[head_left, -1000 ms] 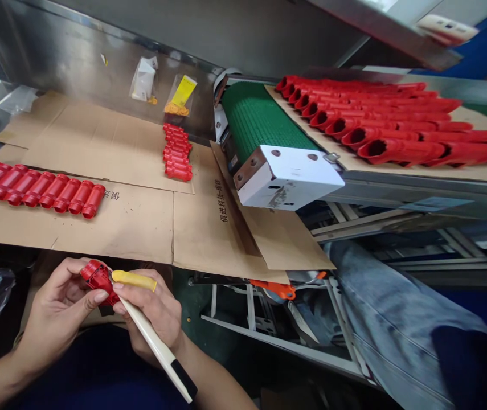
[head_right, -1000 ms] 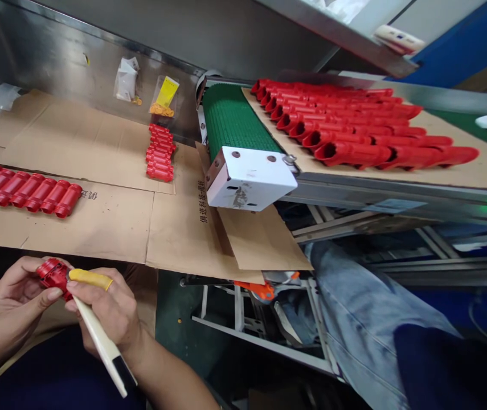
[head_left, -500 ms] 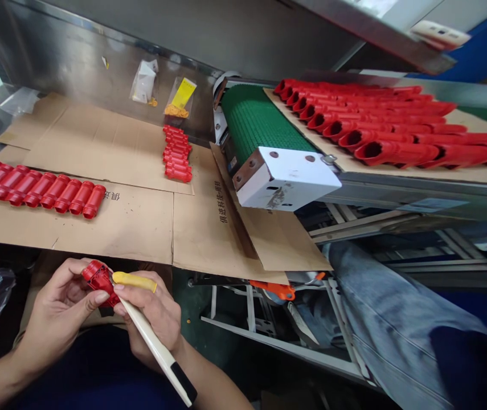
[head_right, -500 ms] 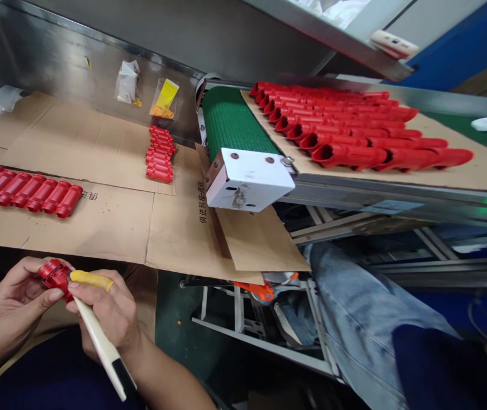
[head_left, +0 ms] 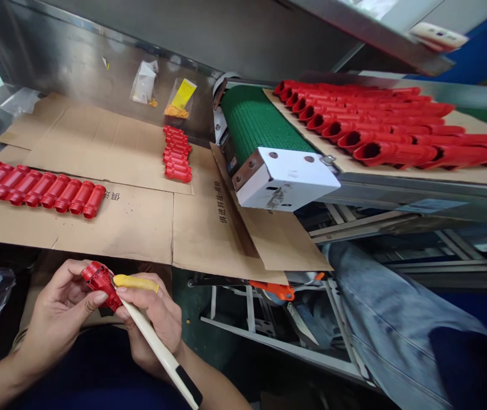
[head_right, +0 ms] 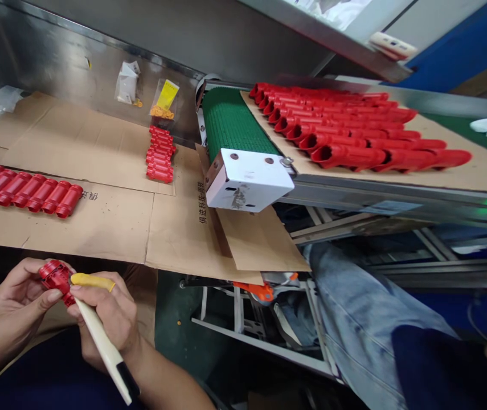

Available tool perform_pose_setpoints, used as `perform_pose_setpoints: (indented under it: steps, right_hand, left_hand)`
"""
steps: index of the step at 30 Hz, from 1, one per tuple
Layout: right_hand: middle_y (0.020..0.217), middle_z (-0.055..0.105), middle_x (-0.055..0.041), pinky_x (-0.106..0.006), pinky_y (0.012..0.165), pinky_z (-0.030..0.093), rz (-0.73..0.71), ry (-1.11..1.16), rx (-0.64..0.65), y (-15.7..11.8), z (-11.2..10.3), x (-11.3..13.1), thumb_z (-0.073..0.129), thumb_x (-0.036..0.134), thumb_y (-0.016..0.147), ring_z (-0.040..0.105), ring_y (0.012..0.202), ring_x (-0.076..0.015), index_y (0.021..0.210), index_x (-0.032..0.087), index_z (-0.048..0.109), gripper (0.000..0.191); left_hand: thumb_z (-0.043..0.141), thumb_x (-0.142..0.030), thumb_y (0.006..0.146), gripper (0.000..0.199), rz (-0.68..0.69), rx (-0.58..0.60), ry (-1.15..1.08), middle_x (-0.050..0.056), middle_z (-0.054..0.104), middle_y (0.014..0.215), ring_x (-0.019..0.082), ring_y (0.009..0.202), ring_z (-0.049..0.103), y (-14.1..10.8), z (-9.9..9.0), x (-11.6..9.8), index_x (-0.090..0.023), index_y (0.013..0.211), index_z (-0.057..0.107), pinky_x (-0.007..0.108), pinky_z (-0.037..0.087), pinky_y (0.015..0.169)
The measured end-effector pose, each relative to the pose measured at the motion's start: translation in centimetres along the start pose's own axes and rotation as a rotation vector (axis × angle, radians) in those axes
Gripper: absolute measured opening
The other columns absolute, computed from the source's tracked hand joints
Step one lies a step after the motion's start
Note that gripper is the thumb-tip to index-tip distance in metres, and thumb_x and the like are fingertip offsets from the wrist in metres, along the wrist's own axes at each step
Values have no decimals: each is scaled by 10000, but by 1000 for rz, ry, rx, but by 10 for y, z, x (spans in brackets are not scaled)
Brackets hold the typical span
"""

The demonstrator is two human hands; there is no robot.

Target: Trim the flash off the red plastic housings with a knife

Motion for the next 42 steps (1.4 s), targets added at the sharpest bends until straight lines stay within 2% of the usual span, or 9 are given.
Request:
perform_pose_setpoints:
  steps: [16, 20, 23, 27, 30, 33, 37, 39, 42]
  right_hand:
    - [1104, 827, -109, -458, 979, 638, 128, 44, 129, 9, -9, -3, 694, 266, 1039, 769, 1109, -266, 1146, 223, 710, 116]
    - [964, 816, -84, -344, 741, 673, 409, 317, 6, 9, -23, -14, 689, 402, 1060, 795, 802, -198, 1074, 215, 727, 192]
    - [794, 759, -24, -260, 606, 620, 563, 332, -85, 16, -31, -21, 718, 439, 1032, 719, 619, -137, 1025, 207, 732, 233]
    - [610, 653, 46, -167, 407, 458, 916, 378, 206, 19, -19, -32, 852, 536, 878, 567, 432, -76, 911, 179, 737, 377]
    - [526, 613, 59, -168, 353, 435, 1079, 530, 298, 11, -8, -36, 865, 663, 802, 534, 374, -83, 817, 181, 668, 521]
    - [566, 645, 40, -214, 428, 544, 890, 389, 225, 8, -10, -31, 770, 594, 938, 613, 440, -117, 856, 188, 685, 423]
    - [1031, 828, -113, -358, 879, 701, 230, -65, 135, 13, -23, -5, 720, 213, 1014, 809, 996, -240, 1090, 194, 795, 109]
    - [1231, 812, -135, -362, 984, 688, 38, -92, 132, 12, -26, 4, 693, 109, 1011, 789, 1155, -247, 1335, 213, 738, 344]
    - [1256, 804, -117, -344, 898, 713, -44, -58, 130, 9, -25, 5, 706, 87, 1004, 797, 1075, -232, 1472, 271, 668, 504]
  left_hand:
    - [933, -292, 808, 223, -21, -1, 2, 48, 792, 852, 188, 747, 765, 2, 1, -1, -209, 896, 746, 253, 655, 701]
    - [947, -361, 799, 452, -239, 2, -208, 45, 809, 928, 212, 730, 778, 0, 4, -5, -272, 1147, 673, 309, 661, 680]
    - [910, -396, 834, 478, -446, 61, -303, 92, 814, 1034, 215, 718, 764, 0, 7, -10, -269, 1234, 680, 323, 645, 672]
    - [882, -414, 850, 382, -604, 146, -246, 147, 819, 1154, 231, 826, 765, 2, 5, -8, -212, 1170, 832, 272, 611, 649]
    - [870, -678, 768, 637, -566, 197, -282, 213, 817, 1214, 267, 836, 774, 1, 3, -4, -191, 1178, 870, 303, 627, 670]
    - [991, -631, 612, 650, -383, 93, -229, 186, 803, 1281, 293, 966, 779, 0, 0, -6, -219, 1103, 884, 294, 641, 770]
    - [1025, -317, 676, 359, -311, -95, -181, 77, 843, 1076, 135, 739, 713, 1, 2, -13, -237, 974, 842, 189, 596, 686]
    - [1016, -323, 694, 365, -331, -103, -219, 63, 843, 1025, 76, 584, 597, 2, 4, -15, -227, 987, 821, 156, 520, 548]
    - [1011, -334, 702, 358, -335, -94, -204, 73, 841, 1029, 72, 571, 564, 4, 4, -15, -209, 975, 815, 162, 494, 518]
Point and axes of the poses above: each hand's wrist, its own y-axis towards the middle knuckle, its own z-axis out of the palm, x = y × z, the point moved 3 cm from there along y, towards the middle knuckle
